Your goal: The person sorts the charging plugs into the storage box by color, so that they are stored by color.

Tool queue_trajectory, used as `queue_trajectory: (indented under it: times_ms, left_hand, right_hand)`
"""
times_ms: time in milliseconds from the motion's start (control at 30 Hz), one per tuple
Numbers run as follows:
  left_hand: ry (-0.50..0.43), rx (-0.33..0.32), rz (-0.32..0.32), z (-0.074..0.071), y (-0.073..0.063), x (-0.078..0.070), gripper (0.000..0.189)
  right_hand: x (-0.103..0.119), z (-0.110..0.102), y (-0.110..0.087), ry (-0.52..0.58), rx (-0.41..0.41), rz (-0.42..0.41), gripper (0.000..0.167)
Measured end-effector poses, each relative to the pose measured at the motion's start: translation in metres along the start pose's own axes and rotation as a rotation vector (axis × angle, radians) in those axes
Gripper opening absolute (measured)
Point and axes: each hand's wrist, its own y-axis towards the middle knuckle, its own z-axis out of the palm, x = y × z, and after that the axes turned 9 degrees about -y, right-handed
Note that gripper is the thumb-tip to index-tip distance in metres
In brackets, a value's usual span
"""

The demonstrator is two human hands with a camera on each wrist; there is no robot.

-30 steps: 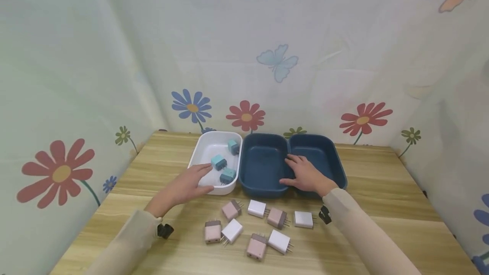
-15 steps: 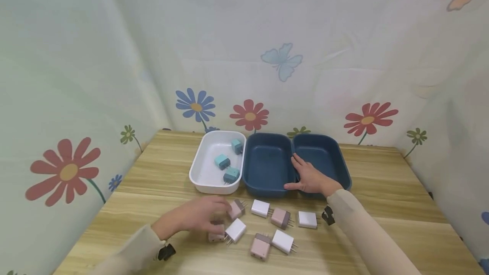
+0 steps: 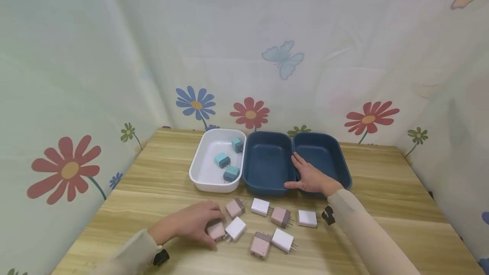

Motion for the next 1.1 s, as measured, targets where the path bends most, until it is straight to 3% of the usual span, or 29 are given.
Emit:
queue_trajectory:
  times_ms: [200,433,567,867,1100]
  left_hand:
    - [-0.029,0.027,-0.014,-0.003,-0.001,0.001,0.065]
    - [-0.033,0.053,0.045,-0.007,-0.001,-0.001,0.051]
    - [-0.044,0.047,0.040,-0.006,0.001,0.000,0.045]
    - [-0.109,0.033,-0.036,-0.012,0.003,0.000,0.045]
    - [-0.134,-0.005,-0.013,-0.014,0.008,-0.002,0.048]
  right_hand:
    - [0.000,-0.001,0.001,-0.001,-0.004,0.013,0.106]
    - [0.001,-0.001,0.001,0.005,-0.002,0.021,0.105]
    - [0.001,-0.001,0.001,0.006,0.001,0.024,0.106]
    - [0.001,0.001,0.001,0.005,0.023,0.049,0.107]
    - [0.003,0.000,0.000,0.011,0.027,0.050,0.104]
